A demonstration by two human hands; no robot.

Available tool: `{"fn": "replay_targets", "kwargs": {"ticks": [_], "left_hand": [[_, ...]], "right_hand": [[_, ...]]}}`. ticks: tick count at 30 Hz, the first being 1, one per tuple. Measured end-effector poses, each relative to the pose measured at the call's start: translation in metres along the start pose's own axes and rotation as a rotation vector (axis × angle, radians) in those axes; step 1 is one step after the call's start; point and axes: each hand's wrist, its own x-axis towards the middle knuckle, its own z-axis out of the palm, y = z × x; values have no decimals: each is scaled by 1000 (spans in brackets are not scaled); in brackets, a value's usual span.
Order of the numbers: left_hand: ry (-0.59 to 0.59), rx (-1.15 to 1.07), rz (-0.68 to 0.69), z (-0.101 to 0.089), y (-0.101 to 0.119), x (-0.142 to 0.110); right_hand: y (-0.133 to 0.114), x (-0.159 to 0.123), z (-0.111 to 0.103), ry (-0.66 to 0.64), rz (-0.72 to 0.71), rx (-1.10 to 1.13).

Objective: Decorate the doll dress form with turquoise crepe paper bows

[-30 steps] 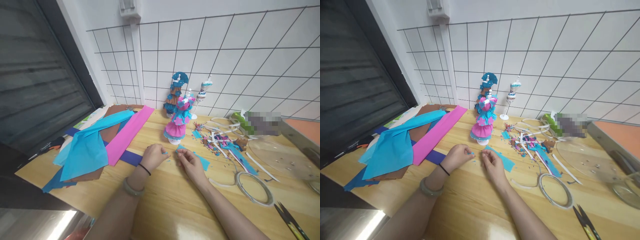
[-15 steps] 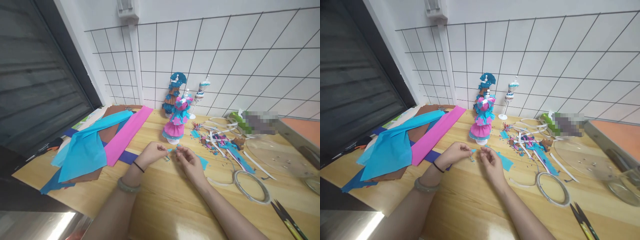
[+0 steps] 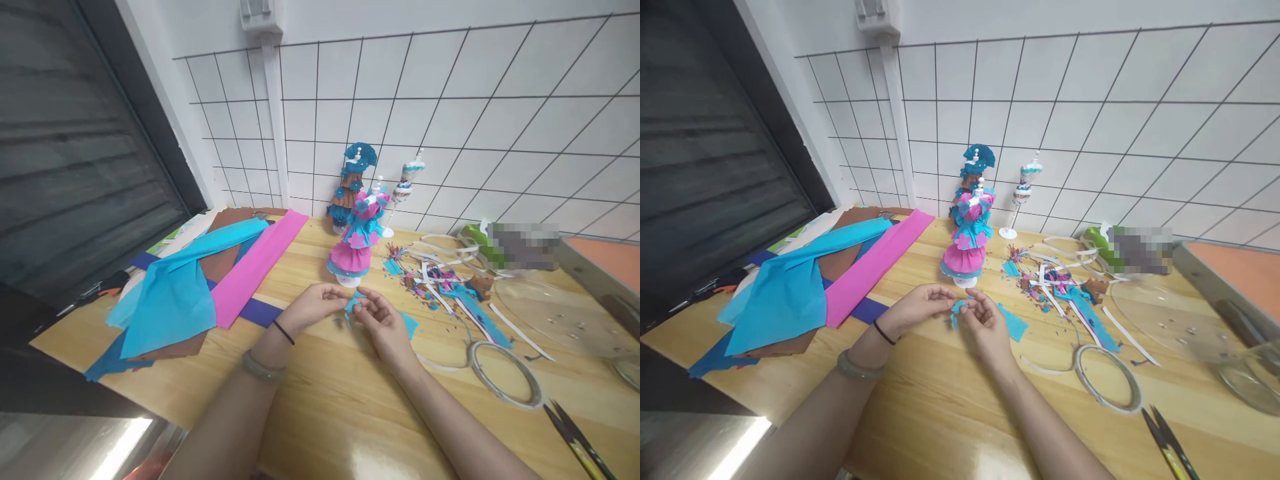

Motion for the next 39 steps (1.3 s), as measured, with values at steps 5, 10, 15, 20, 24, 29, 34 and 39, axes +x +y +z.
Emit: {"fn": "replay_targets", "kwargs": {"ticks": [5,10,15,20,24,29,34,39], "left_hand": [[-91,-121,-68,6,-3,-2],[-130,-137,-68,7,-10,0],[-125,-92,-110,8,-14,3],[-120,-62,-122,8,-11,1],[-133,-52,-118,7,-9,0],[-163,-44,-120,2,-9,0],[-194,-30,-139,-1,-9,0],[-197,-14,-144,-4,-8,0]], "right_hand": [[1,0,-2,33,-21,-12],[2,0,-2,32,-76,-38],[3,1,-3,21,-73,-32],[3,2,-5,28,-81,-56],[2,3,-6,29,-74,-65],[4,3,-7,29,-79,-91],[7,6,-11,43,-81,-93],[4,7,-12,55,-63,-70]]}}
